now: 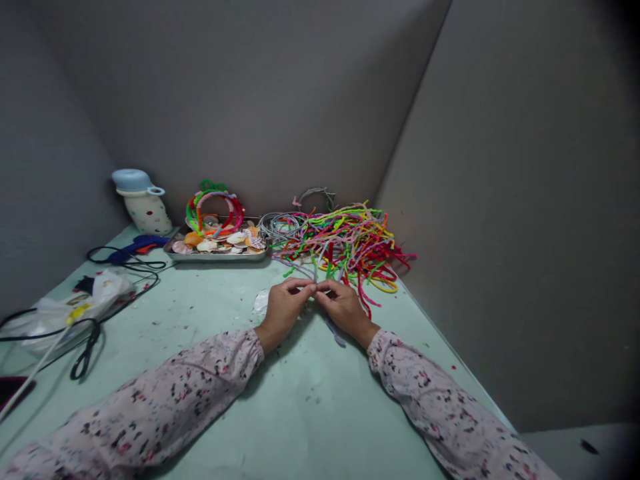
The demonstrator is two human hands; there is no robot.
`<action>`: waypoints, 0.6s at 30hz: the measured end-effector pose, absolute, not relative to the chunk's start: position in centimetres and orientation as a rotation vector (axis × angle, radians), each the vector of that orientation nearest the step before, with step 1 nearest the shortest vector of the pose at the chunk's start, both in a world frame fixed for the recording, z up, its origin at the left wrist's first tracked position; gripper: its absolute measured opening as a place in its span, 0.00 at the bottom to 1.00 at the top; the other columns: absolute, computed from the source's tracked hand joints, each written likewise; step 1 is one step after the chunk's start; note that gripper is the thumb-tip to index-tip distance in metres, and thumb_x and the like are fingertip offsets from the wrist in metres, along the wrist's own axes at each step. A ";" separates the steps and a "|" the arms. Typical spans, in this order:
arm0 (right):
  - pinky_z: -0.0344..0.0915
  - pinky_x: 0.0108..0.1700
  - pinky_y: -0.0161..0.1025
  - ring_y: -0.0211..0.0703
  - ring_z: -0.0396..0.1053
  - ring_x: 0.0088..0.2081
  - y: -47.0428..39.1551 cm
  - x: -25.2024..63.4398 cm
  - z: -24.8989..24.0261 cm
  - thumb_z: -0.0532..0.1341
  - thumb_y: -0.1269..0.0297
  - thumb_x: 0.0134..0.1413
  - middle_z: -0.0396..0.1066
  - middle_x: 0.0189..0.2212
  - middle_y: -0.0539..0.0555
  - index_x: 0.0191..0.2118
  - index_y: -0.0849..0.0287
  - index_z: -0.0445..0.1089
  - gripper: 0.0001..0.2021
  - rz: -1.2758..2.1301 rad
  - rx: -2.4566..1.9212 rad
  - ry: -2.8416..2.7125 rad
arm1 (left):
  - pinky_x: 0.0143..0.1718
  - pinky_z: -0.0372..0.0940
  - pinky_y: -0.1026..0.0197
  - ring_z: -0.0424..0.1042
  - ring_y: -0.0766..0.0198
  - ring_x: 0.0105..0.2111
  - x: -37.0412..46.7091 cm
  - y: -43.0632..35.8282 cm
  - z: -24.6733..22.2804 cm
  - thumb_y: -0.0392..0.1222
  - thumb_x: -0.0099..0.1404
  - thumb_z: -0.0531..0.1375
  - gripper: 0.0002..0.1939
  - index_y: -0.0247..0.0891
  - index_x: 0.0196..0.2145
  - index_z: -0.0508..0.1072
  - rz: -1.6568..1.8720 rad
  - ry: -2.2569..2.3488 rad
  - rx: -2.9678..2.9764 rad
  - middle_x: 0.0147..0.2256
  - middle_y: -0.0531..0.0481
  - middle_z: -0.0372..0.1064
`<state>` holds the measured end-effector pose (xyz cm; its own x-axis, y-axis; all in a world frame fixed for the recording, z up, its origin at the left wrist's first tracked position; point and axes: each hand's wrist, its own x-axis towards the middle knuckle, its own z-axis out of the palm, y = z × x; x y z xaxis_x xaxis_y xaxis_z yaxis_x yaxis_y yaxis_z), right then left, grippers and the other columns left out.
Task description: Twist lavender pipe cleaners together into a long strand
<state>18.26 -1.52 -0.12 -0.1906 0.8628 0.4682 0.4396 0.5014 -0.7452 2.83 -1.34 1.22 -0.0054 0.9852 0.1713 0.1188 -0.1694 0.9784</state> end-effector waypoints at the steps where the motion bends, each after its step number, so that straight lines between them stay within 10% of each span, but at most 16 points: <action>1: 0.66 0.40 0.37 0.40 0.71 0.36 -1.5 18.3 -0.1 0.59 0.64 0.57 0.74 0.34 0.52 0.38 0.57 0.73 0.07 0.570 -1.089 -1.816 | 0.24 0.61 0.66 0.68 0.66 0.23 2.8 -1.3 1.2 0.48 0.53 0.64 0.16 0.33 0.34 0.79 1.287 1.225 1.416 0.27 0.47 0.74; 18: 0.66 0.40 0.37 0.41 0.71 0.36 -1.5 18.3 -0.3 0.59 0.63 0.57 0.75 0.34 0.53 0.38 0.57 0.74 0.07 0.557 -1.061 -1.834 | 0.24 0.61 0.66 0.68 0.66 0.23 2.9 -1.2 1.1 0.47 0.52 0.64 0.14 0.33 0.32 0.78 1.294 1.237 1.415 0.27 0.47 0.74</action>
<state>18.33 -1.50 -0.34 -0.2101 0.8480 0.4866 0.4338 0.5269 -0.7309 2.87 -1.24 1.07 -0.0169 0.9852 0.1703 0.1264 -0.1669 0.9778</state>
